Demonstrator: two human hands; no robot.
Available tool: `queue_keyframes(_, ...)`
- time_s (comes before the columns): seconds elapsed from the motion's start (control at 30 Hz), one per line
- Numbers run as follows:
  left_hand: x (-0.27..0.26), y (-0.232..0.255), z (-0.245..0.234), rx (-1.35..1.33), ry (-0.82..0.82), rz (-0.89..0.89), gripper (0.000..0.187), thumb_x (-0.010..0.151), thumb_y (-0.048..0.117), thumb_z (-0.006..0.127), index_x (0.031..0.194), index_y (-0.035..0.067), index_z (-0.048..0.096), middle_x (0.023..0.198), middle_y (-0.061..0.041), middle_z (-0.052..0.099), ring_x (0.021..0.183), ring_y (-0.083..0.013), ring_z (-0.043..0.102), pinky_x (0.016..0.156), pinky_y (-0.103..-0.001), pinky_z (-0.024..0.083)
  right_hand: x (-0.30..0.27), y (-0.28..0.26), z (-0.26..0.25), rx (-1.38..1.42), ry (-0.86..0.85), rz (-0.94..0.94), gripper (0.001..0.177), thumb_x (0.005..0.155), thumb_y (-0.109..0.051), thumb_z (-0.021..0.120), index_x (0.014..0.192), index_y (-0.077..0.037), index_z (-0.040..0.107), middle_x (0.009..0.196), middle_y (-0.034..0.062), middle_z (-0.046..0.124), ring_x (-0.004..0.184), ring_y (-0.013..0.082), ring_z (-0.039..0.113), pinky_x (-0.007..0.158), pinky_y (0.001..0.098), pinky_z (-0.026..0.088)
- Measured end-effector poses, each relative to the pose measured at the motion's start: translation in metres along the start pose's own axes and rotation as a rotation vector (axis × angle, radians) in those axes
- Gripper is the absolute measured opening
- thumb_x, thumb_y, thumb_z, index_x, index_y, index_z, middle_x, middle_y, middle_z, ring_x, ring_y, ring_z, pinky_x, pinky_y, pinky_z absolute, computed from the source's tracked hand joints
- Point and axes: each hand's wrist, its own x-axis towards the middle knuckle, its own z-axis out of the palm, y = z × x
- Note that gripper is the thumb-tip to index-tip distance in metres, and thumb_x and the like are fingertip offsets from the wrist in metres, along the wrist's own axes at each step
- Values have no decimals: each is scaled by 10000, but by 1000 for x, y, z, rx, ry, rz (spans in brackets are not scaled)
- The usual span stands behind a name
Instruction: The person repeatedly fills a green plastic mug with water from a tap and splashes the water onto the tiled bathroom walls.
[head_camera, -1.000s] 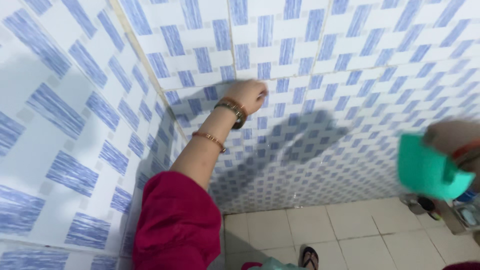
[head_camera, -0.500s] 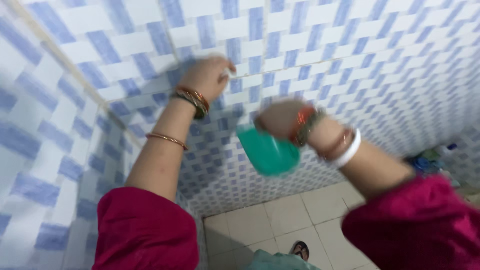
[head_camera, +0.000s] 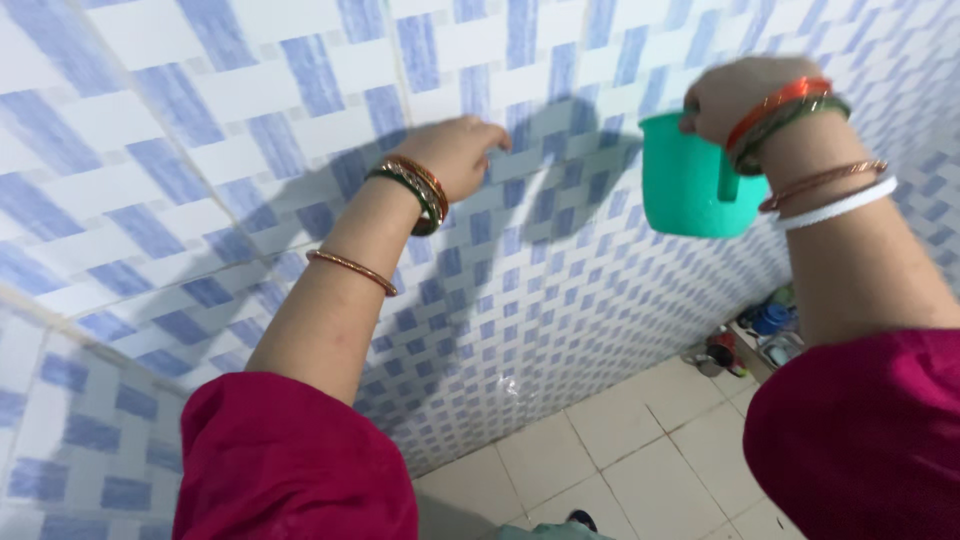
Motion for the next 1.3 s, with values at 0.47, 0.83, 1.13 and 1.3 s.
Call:
queue_keyframes(0.47, -56, -12, 65, 114, -175, -34, 347, 937, 171, 581, 1268, 221, 673, 1250, -57, 683, 1154, -279, 658, 964, -456, 540, -31, -2, 177, 190, -433, -76, 443, 972, -461, 596, 1364, -269, 673, 1352, 34, 691, 1242, 289, 660, 1051, 493, 533)
queue_keyframes(0.83, -170, -93, 78, 33, -160, -236, 311, 935, 212, 604, 1234, 214, 691, 1255, -104, 674, 1135, -306, 649, 982, -458, 521, -74, -199, 107, 162, -402, -653, 375, 963, -460, 595, 1181, -211, 770, 1198, 92, 754, 1121, 317, 703, 1012, 454, 532)
queue_keyframes(1.13, -250, -153, 51, 15, 70, -544, 291, 939, 124, 581, 1192, 173, 714, 1212, -85, 702, 1125, -273, 663, 1022, -424, 502, -100, -302, -26, 393, -122, -862, 375, 956, -406, 631, 1262, -218, 737, 1144, 78, 757, 1069, 315, 703, 955, 470, 540)
queue_keyframes(1.3, -277, -162, 97, -94, -29, -646, 269, 980, 161, 589, 1221, 186, 707, 1287, -88, 675, 1161, -297, 644, 1016, -440, 507, -105, -306, 39, 330, -230, -777, 377, 985, -421, 605, 1279, -218, 728, 1167, 86, 758, 1083, 322, 708, 970, 472, 548)
